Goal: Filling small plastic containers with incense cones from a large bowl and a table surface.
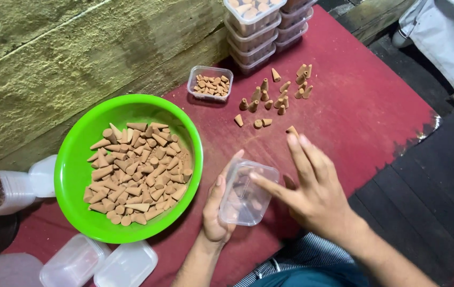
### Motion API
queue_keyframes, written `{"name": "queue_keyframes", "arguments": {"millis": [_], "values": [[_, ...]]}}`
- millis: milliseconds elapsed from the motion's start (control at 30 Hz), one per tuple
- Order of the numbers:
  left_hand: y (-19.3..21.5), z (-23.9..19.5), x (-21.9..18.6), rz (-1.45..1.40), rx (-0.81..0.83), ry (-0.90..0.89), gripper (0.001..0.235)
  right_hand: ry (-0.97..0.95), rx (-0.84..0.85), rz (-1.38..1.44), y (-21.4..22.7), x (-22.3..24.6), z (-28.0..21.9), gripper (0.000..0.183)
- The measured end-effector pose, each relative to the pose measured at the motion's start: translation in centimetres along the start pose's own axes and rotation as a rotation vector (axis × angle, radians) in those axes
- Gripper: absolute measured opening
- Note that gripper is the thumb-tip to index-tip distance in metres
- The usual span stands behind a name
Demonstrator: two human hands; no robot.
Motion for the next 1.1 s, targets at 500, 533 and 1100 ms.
{"name": "queue_keyframes", "arguments": {"millis": [500, 533, 1100], "values": [[0.7, -0.3, 1.9, 0.282, 0.027, -0.052, 0.072, -0.023, 0.697, 0.216, -6.3, -0.7, -2.4, 0.052], [0.6, -0.3, 2.1, 0.222, 0.027, -0.067, 0.072, -0.014, 0.656, 0.273, -6.1, -0.2, -2.4, 0.053], [-0.4, -1.0, 1.5, 0.377, 0.055, -0.162, 0.072, 0.005, 0.739, 0.71, -4.7, 3.1, -3.9, 0.052]]}}
Point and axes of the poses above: each hand's wrist, its own z-axis towards the middle knuckle, its own y-axis out of the back of the hand, x = y × z, the point moved 5 cm from there along z, towards the middle knuckle, and after that the axes turned 1 degree about -y, right-handed, at the moved point
